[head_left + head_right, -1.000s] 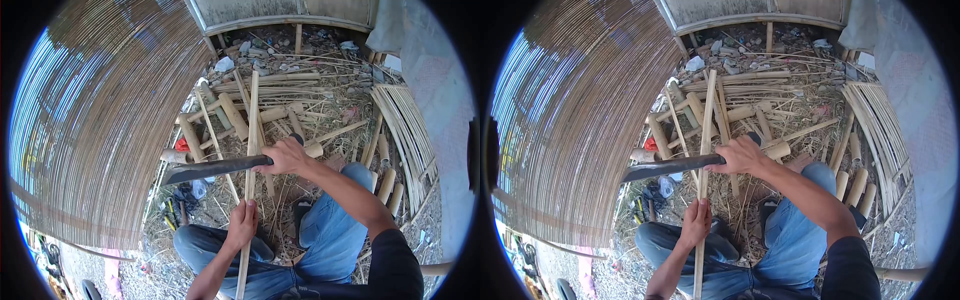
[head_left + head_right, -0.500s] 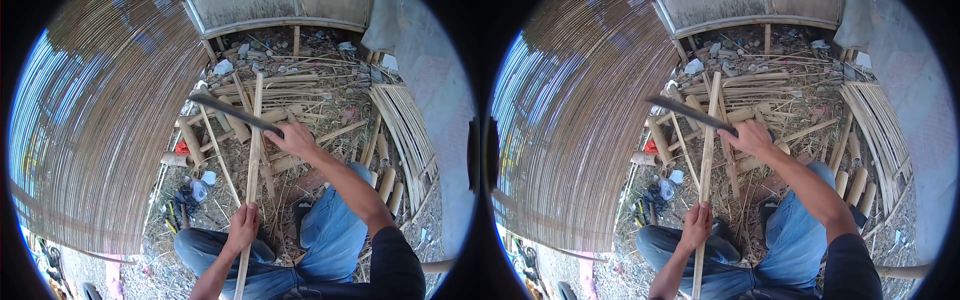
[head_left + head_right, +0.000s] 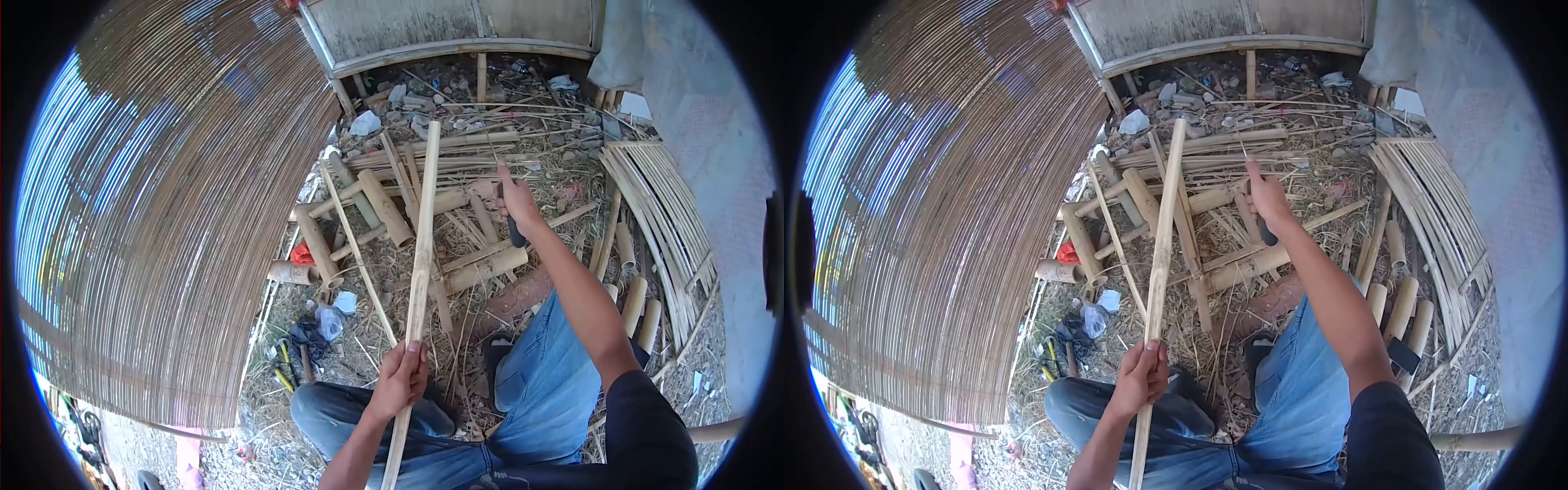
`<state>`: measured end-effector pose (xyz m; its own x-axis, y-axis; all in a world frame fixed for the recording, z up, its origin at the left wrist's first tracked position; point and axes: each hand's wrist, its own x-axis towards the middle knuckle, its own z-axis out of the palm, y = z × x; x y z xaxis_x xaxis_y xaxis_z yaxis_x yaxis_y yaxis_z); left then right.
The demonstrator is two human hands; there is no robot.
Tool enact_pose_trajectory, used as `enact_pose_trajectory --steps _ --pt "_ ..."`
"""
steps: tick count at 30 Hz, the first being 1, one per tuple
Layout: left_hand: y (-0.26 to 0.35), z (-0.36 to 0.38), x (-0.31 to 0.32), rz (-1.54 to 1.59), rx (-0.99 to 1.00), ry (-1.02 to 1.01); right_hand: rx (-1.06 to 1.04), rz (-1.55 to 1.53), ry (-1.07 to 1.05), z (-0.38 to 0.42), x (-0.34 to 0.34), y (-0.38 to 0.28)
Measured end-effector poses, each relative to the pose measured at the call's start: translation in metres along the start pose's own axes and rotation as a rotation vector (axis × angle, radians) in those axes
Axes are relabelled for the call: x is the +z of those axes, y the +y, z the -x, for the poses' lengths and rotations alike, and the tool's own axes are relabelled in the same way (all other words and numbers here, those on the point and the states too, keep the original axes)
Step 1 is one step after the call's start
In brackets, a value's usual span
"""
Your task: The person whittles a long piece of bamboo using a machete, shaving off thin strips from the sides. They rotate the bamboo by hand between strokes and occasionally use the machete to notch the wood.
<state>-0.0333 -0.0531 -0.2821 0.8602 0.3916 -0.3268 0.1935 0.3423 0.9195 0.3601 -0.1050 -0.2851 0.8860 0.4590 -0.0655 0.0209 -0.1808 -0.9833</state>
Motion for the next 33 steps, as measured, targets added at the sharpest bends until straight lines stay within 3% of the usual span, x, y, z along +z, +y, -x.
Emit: enact_pose_trajectory --steps 1,2,4,12,15,20,22,24,28,30,32,33 --pt "0.002 0.0 -0.001 0.065 0.01 -0.028 0.132 -0.367 -0.072 0.006 0.001 -0.001" --pt "0.003 -0.001 -0.002 0.064 0.008 -0.028 0.133 -0.368 -0.072 0.013 0.003 -0.002" --pt "0.006 -0.003 -0.004 0.103 0.068 -0.076 0.235 -0.765 -0.117 0.032 0.007 -0.015" --pt "-0.004 -0.012 -0.01 0.139 0.097 -0.237 0.284 -0.744 -0.333 0.054 0.004 -0.025" --pt "-0.012 -0.013 -0.013 0.121 -0.002 -0.307 0.229 -0.711 -0.482 0.071 0.009 -0.04" --pt "-0.012 -0.005 -0.008 0.03 -0.033 -0.345 0.155 -0.763 -0.55 0.078 0.015 -0.048" --pt "-0.005 0.004 0.0 -0.192 -0.007 -0.254 0.164 -0.731 -0.469 0.076 0.014 -0.048" --pt "-0.003 0.016 0.009 -0.214 0.027 -0.251 0.168 -0.781 -0.474 0.072 0.009 -0.048" --pt "0.016 0.047 0.025 -0.89 0.042 0.107 0.209 -0.861 -0.434 0.063 0.002 -0.043" --pt "0.047 0.055 0.028 -1.05 0.066 0.238 0.223 -0.931 -0.446 0.059 0.002 -0.039" --pt "0.062 0.054 0.011 -1.304 0.368 0.287 0.261 -0.96 -0.455 0.06 0.002 -0.041" --pt "0.073 0.053 0.008 -1.398 0.344 0.339 0.281 -1.007 -0.437 0.058 0.001 -0.04"
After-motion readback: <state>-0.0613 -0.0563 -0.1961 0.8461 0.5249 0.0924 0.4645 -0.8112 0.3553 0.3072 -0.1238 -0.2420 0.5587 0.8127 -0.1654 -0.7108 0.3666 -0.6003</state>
